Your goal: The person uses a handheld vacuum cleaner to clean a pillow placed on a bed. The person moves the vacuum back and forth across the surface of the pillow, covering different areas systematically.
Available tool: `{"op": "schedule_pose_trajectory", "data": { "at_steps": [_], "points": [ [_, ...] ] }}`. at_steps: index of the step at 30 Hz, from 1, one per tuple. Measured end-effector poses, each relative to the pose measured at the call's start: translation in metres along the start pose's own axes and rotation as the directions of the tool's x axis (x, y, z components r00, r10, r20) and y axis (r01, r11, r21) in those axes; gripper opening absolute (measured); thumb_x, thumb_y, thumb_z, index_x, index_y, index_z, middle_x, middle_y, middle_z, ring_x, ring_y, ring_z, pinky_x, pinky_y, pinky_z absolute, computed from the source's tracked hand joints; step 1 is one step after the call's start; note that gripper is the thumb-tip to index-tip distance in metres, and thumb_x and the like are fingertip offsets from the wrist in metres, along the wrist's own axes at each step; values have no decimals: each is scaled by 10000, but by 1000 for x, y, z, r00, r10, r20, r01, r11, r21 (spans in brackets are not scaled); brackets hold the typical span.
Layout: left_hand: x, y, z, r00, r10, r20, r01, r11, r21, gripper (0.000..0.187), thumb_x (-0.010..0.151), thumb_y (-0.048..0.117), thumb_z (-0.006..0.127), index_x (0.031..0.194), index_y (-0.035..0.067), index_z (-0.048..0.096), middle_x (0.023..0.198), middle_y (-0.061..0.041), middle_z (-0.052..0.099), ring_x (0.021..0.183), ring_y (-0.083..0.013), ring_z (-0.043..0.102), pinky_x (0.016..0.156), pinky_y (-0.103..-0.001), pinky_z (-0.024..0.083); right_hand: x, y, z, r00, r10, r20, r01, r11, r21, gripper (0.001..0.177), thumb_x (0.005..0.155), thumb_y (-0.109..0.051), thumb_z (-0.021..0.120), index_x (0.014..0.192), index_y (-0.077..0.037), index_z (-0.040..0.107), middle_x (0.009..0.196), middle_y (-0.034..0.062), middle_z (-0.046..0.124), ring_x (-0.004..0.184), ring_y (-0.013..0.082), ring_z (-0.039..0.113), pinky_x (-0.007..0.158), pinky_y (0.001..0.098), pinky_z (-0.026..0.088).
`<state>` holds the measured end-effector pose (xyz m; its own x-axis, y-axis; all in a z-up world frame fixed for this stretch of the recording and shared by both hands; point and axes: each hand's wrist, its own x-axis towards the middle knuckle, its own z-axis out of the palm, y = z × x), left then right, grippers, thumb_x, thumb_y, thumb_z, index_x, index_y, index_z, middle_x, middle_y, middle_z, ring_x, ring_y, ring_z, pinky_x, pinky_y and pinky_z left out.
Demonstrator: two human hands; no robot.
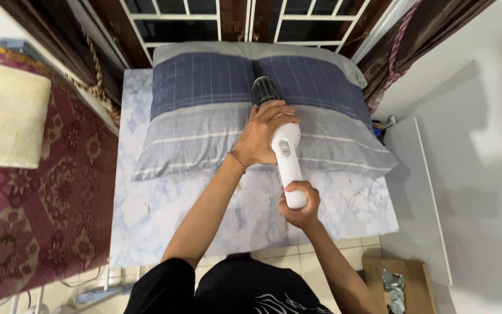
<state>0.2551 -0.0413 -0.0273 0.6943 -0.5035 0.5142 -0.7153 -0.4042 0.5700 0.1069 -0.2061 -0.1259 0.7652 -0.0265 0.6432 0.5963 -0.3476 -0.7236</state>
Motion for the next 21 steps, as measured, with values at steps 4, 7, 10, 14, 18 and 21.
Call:
{"op": "schedule_pose_trajectory", "data": {
  "at_steps": [4,7,10,14,18,21],
  "points": [
    [18,-31,4,1000,10,20,-11,1000,17,709,516,361,917,1177,203,714,1371,-32,606,1428,-317,441,1106,-784,278,14,23,14,984,179,0,-179,983,49,387,732,60,697,1057,-108,571,871,83,707,693,137,684,648,297,568],
    [23,-36,6,1000,18,22,-19,999,34,690,526,366,911,1167,200,720,1355,-33,609,1418,-318,451,1095,-786,292,18,24,15,972,233,-23,-232,972,30,385,735,58,698,1061,-108,575,861,87,710,721,131,680,673,301,565],
    [21,-29,9,1000,19,13,-19,999,44,660,537,368,903,1153,205,727,1348,-22,616,1417,-312,461,1091,-779,310,14,16,12,969,242,-51,-242,970,10,384,740,65,692,1064,-103,574,883,93,709,776,140,691,706,308,570],
    [5,1,12,1000,25,-17,-24,998,54,652,542,375,900,1147,202,727,1340,-17,619,1403,-313,468,1085,-782,315,-2,-9,-5,961,273,-37,-272,962,32,376,747,76,687,1054,-104,567,860,70,688,761,133,682,683,302,576],
    [-17,47,11,999,32,-36,-30,998,61,660,541,371,888,1157,206,721,1346,-8,623,1411,-311,478,1084,-764,344,-30,-45,-32,957,289,-3,-288,953,91,358,768,99,684,1054,-86,569,839,62,671,727,130,675,684,298,587],
    [-39,88,12,999,25,-34,-23,997,72,682,515,382,888,1152,205,721,1332,-21,624,1392,-323,486,1067,-770,337,-58,-76,-52,979,203,-14,-201,976,87,351,776,117,676,1053,-63,558,942,113,654,768,145,686,663,294,585]
  ]
}}
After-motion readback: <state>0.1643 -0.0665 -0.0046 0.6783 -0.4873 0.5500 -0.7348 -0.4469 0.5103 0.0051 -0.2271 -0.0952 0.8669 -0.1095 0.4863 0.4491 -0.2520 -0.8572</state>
